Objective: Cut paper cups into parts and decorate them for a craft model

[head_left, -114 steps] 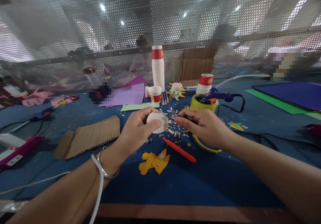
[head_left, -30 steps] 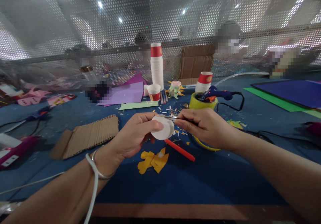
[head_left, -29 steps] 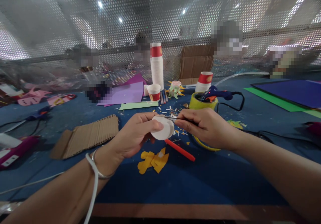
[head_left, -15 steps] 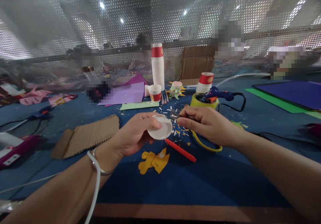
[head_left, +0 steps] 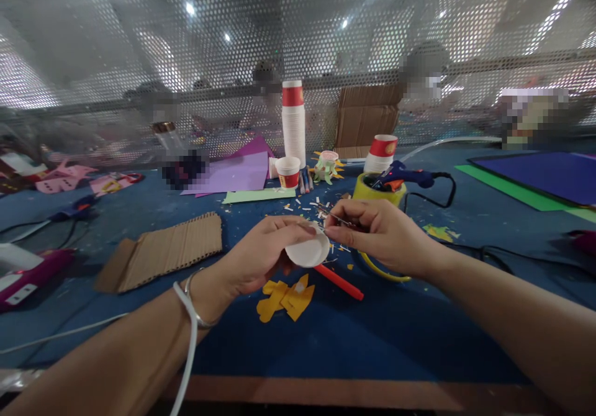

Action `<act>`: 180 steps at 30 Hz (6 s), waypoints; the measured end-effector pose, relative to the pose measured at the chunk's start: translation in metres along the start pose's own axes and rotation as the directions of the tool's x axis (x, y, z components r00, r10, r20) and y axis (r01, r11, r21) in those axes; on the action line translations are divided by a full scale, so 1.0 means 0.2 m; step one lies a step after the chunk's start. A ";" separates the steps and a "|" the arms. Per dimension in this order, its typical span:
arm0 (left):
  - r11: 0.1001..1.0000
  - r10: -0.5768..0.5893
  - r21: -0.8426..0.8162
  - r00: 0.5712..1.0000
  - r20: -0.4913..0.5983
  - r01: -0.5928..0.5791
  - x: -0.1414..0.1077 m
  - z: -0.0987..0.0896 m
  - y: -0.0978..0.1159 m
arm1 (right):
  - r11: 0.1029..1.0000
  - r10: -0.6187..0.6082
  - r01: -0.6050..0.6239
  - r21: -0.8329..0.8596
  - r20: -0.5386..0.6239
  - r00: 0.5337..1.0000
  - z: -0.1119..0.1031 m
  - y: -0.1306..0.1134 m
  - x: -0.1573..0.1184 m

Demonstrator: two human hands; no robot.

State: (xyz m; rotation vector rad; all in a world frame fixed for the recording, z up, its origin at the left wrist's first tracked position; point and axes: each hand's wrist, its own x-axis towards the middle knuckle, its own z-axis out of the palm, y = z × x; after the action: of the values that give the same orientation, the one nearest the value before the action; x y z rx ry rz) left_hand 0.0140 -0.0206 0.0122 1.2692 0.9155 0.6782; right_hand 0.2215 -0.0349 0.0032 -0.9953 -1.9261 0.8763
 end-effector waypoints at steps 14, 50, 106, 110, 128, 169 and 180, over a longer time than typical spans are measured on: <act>0.999 0.037 0.034 0.999 0.015 -0.037 -0.01 0.01 0.01 | 1.000 -0.005 0.003 -0.030 -0.044 0.999 0.01 0.00 0.00; 0.985 0.163 -0.027 0.978 -0.130 -0.168 0.00 -0.01 0.00 | 0.965 0.050 -0.101 -0.241 -0.210 0.976 -0.03 0.02 0.03; 0.956 0.201 -0.257 0.953 0.225 -0.141 -0.01 -0.05 0.01 | 0.890 0.180 -0.181 0.418 0.043 0.983 -0.01 -0.02 0.00; 0.939 0.134 -0.341 0.960 0.244 -0.045 0.01 -0.06 0.01 | 0.914 0.148 -0.152 0.377 0.040 0.988 -0.01 -0.02 0.01; 0.930 0.202 -0.318 0.979 0.015 -0.187 0.06 -0.10 0.01 | 0.969 0.029 -0.071 -0.235 -0.176 0.984 -0.04 0.01 0.01; 0.944 0.281 -0.182 0.960 0.014 -0.274 0.04 -0.06 0.01 | 0.913 0.013 -0.047 -0.405 -0.086 0.996 -0.03 0.01 0.01; 0.929 0.334 -0.140 0.940 -0.073 -0.342 0.04 -0.06 0.02 | 0.888 0.058 -0.098 -0.450 -0.102 0.993 -0.03 0.00 0.01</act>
State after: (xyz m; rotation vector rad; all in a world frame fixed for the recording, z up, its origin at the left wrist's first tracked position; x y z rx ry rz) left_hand 0.0078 -0.0073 0.0135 1.2910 0.6735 1.0349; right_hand 0.2263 -0.0311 0.0064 -1.3675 -2.0736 0.4142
